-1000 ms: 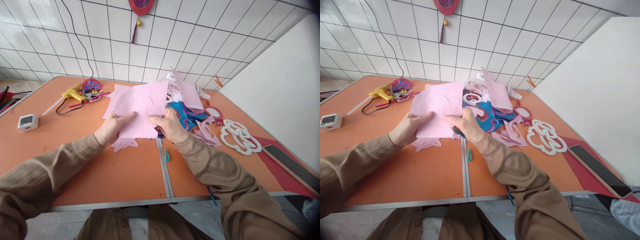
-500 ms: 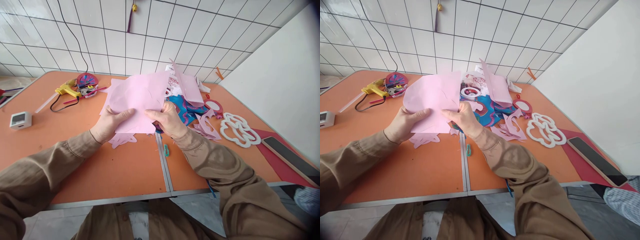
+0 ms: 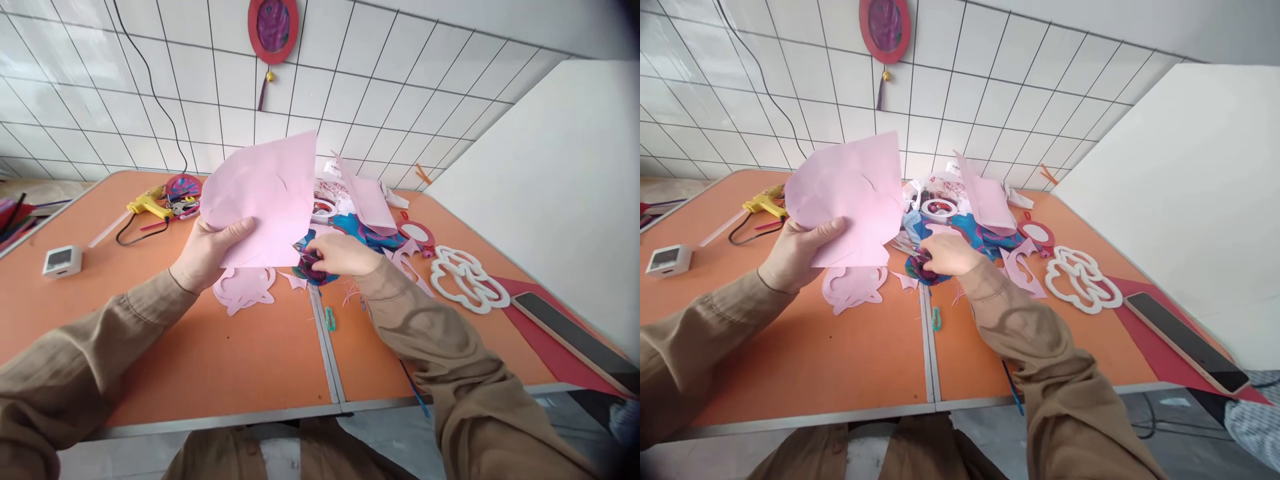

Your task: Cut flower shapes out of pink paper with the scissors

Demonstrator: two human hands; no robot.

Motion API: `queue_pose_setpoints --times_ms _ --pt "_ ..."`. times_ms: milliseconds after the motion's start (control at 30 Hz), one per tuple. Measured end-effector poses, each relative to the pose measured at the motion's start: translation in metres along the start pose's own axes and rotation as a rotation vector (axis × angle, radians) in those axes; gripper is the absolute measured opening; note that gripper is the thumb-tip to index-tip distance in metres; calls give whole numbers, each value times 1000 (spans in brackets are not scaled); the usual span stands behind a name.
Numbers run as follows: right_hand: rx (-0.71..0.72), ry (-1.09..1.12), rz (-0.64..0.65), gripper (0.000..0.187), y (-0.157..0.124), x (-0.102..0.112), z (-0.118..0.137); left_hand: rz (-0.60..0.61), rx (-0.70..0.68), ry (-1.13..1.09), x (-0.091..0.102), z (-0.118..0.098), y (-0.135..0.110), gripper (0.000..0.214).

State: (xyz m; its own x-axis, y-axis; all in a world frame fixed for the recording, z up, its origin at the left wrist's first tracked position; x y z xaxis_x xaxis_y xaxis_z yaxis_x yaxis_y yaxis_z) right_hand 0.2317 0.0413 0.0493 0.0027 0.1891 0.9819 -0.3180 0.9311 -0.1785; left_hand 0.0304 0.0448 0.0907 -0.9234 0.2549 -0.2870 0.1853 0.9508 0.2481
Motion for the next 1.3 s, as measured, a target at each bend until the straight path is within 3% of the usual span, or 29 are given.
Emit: queue_pose_setpoints --times_ms 133,267,400,567,700,800,867,1067,1300 --pt "-4 -70 36 34 8 -19 1 -18 -13 -48 3 -6 -1 62" --pt "-33 -88 50 34 5 -22 0 -4 -16 -68 2 -9 -2 57" --pt "-27 -61 35 28 0 -14 4 9 18 -94 2 -8 -2 52" --pt "17 27 -21 29 -14 14 3 6 67 -128 3 -6 -2 53" --pt "138 549 -194 41 -25 46 -5 -33 112 -149 6 -5 -1 56" --pt "253 1031 -244 47 -28 56 -11 -71 138 -157 10 -5 0 58" --pt "335 1218 -257 50 -29 59 -9 -93 146 -150 13 -6 0 59" --pt "537 1381 -258 51 -32 55 17 -87 124 -99 12 -12 5 59" --pt "514 1400 -362 50 -41 58 30 -2 91 -77 -8 -17 20 58"
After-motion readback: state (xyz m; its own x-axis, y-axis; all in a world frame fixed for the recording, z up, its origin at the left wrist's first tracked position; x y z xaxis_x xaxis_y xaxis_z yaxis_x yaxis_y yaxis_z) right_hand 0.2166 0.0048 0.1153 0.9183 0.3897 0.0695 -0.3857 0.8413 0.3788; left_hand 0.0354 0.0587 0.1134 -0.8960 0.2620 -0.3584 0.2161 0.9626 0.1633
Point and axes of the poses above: each hand's wrist, its own y-axis towards the middle knuckle, its own x-axis out of the back of the hand, z = x × y, the point moved 9 cm from there along y, towards the middle knuckle, and after that the axes turned 1 degree about z, right-handed, at the moved point
